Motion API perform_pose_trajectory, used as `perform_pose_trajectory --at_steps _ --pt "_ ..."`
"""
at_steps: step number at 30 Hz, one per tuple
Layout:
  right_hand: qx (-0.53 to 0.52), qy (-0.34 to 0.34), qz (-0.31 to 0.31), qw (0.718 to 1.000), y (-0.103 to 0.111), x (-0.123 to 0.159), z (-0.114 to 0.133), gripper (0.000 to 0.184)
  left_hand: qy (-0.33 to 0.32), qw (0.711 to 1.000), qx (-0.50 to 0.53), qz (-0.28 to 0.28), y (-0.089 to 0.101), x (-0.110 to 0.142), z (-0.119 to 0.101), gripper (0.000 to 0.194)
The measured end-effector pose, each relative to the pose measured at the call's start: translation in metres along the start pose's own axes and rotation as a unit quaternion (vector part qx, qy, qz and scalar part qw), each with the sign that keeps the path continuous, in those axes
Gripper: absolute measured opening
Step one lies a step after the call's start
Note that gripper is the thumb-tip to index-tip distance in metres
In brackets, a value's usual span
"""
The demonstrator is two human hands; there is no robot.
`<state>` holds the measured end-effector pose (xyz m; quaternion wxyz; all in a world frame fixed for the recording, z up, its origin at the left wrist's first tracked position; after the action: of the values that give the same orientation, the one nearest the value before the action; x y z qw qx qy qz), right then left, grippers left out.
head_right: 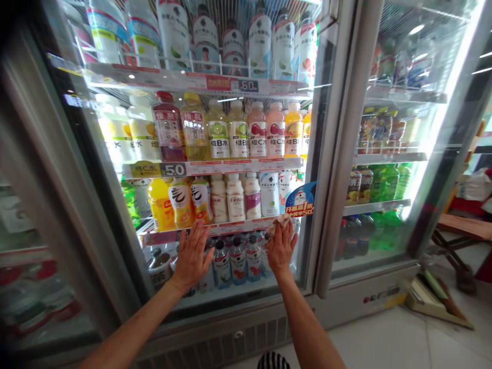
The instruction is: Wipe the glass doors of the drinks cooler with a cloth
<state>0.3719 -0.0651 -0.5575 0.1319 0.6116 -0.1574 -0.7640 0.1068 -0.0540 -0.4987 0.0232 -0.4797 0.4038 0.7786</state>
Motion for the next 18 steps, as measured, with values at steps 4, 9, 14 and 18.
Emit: perform_pose_trajectory --at_steps 4,9,14,18 --pt "0.011 -0.014 -0.023 1.0 0.003 -0.018 -0.015 0.059 -0.007 1.0 -0.003 -0.015 0.005 -0.012 0.004 0.071" --pt "-0.01 -0.033 -0.069 0.997 0.017 -0.08 -0.025 0.055 -0.002 0.999 0.0 -0.044 0.013 -0.033 0.005 0.072" --pt "-0.027 -0.062 -0.053 0.996 0.012 -0.058 -0.027 0.054 -0.003 0.999 -0.011 -0.051 0.016 -0.038 0.01 0.071" --pt "-0.064 -0.113 -0.062 0.99 0.024 -0.085 -0.036 0.053 -0.006 0.997 -0.034 -0.071 0.029 -0.049 0.025 0.071"
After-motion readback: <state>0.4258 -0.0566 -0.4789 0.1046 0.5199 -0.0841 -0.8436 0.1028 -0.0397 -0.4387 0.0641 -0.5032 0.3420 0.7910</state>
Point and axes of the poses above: each hand's wrist, its own x-axis away from the middle knuckle, its own y-axis out of the back of the hand, z = x × y, the point moved 1 cm from there along -x, towards the middle knuckle, and after that the axes turned 13 degrees about z, right-handed, at the moved point
